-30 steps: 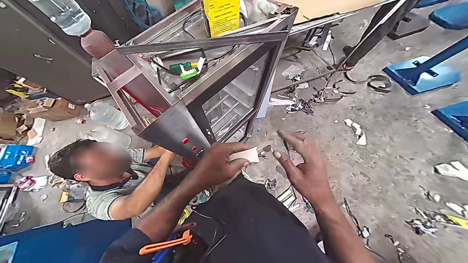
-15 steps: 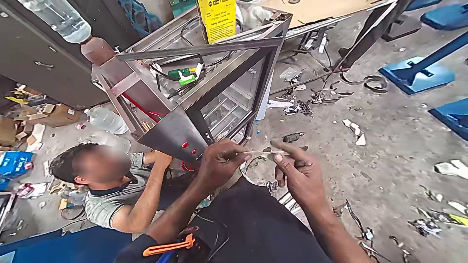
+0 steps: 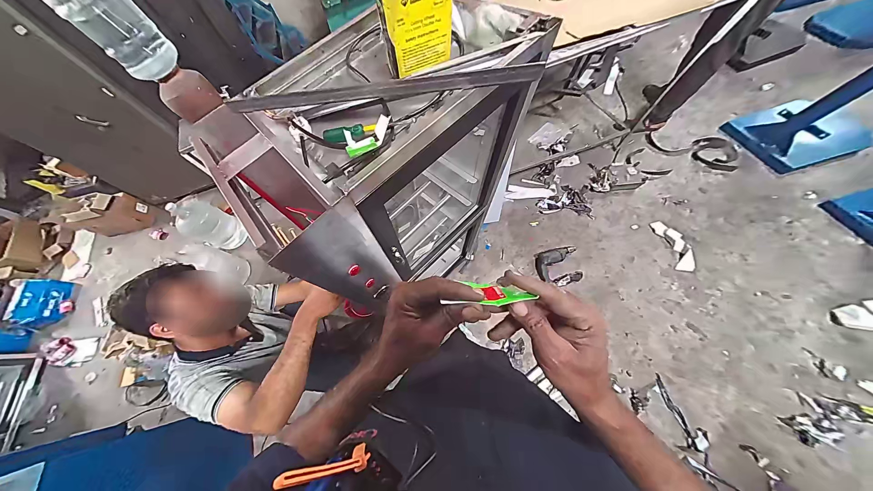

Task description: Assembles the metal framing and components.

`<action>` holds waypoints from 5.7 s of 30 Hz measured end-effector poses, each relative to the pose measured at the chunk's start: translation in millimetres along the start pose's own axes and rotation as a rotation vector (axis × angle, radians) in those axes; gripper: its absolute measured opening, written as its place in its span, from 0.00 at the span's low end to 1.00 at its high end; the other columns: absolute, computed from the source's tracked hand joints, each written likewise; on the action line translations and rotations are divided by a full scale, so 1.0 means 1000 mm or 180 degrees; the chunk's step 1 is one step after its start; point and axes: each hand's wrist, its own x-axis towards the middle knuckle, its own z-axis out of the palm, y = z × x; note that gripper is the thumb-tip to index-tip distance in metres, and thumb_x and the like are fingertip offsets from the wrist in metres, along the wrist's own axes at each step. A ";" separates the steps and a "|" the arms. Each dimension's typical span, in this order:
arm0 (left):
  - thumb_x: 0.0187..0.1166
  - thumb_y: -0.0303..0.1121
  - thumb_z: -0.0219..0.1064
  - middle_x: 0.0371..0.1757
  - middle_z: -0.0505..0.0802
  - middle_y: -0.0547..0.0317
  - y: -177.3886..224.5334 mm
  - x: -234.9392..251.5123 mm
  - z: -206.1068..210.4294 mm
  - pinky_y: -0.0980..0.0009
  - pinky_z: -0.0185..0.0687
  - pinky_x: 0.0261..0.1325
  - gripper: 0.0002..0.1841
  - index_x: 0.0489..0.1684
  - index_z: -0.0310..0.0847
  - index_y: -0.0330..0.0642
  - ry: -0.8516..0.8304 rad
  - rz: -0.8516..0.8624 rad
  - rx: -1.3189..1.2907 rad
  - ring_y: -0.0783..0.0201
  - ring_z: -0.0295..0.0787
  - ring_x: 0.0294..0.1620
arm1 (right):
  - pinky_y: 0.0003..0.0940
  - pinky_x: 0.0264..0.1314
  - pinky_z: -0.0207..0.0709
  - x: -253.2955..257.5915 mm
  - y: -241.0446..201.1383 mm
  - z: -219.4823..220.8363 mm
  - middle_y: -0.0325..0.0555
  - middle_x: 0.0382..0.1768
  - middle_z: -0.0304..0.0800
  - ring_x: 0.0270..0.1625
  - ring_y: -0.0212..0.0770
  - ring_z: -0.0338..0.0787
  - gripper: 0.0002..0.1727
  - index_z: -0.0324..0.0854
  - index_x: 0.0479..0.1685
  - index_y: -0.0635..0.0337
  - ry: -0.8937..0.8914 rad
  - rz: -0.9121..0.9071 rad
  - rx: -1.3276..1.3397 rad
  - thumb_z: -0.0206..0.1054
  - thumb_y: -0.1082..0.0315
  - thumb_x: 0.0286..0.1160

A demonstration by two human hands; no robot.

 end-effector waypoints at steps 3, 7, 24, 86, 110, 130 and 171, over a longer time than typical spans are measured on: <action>0.80 0.23 0.70 0.49 0.97 0.50 0.002 0.001 -0.004 0.60 0.96 0.56 0.08 0.53 0.90 0.34 -0.0014 -0.0016 -0.0129 0.59 0.97 0.48 | 0.33 0.47 0.94 -0.001 0.007 0.001 0.47 0.52 0.96 0.44 0.39 0.96 0.14 0.89 0.61 0.60 0.0045 -0.0244 -0.0065 0.71 0.68 0.81; 0.78 0.23 0.72 0.50 0.97 0.55 0.004 0.002 -0.009 0.67 0.92 0.60 0.09 0.52 0.92 0.36 -0.0116 0.0170 0.0161 0.66 0.95 0.51 | 0.33 0.61 0.90 0.002 0.010 0.002 0.41 0.52 0.96 0.55 0.37 0.94 0.10 0.93 0.54 0.52 0.0116 -0.0639 -0.0356 0.75 0.67 0.77; 0.73 0.21 0.75 0.45 0.98 0.55 0.000 0.003 -0.013 0.71 0.92 0.55 0.07 0.46 0.93 0.35 0.0179 0.0300 0.0352 0.69 0.95 0.47 | 0.30 0.55 0.90 0.007 0.006 0.018 0.40 0.44 0.97 0.48 0.34 0.95 0.05 0.93 0.45 0.57 0.0472 -0.0599 -0.0376 0.76 0.71 0.74; 0.67 0.25 0.83 0.49 0.97 0.47 -0.001 -0.003 -0.053 0.66 0.95 0.57 0.15 0.50 0.92 0.31 -0.0643 0.0416 0.1207 0.62 0.97 0.50 | 0.31 0.57 0.90 0.006 0.034 0.005 0.44 0.48 0.96 0.52 0.37 0.94 0.08 0.95 0.47 0.54 -0.0101 -0.0654 -0.0919 0.79 0.65 0.74; 0.71 0.16 0.76 0.43 0.98 0.50 -0.007 -0.007 -0.028 0.63 0.95 0.55 0.10 0.45 0.88 0.35 0.0296 0.0391 0.0262 0.60 0.98 0.46 | 0.30 0.46 0.92 0.006 0.017 0.027 0.42 0.41 0.97 0.41 0.36 0.96 0.09 0.87 0.43 0.55 0.0481 -0.0280 -0.0143 0.79 0.75 0.69; 0.72 0.20 0.76 0.30 0.95 0.47 -0.015 -0.010 -0.025 0.65 0.94 0.41 0.03 0.35 0.89 0.28 0.0936 -0.1016 -0.0016 0.61 0.93 0.30 | 0.30 0.42 0.87 -0.006 0.033 0.032 0.44 0.34 0.95 0.38 0.36 0.93 0.11 0.87 0.42 0.65 -0.0190 0.0961 -0.0436 0.62 0.67 0.87; 0.78 0.22 0.71 0.33 0.96 0.48 0.001 -0.003 -0.022 0.60 0.97 0.47 0.04 0.37 0.89 0.28 0.0433 -0.1795 0.0027 0.58 0.97 0.35 | 0.32 0.47 0.88 0.007 0.031 0.009 0.38 0.35 0.97 0.40 0.34 0.94 0.10 0.92 0.33 0.55 -0.0065 0.0878 -0.1035 0.84 0.60 0.63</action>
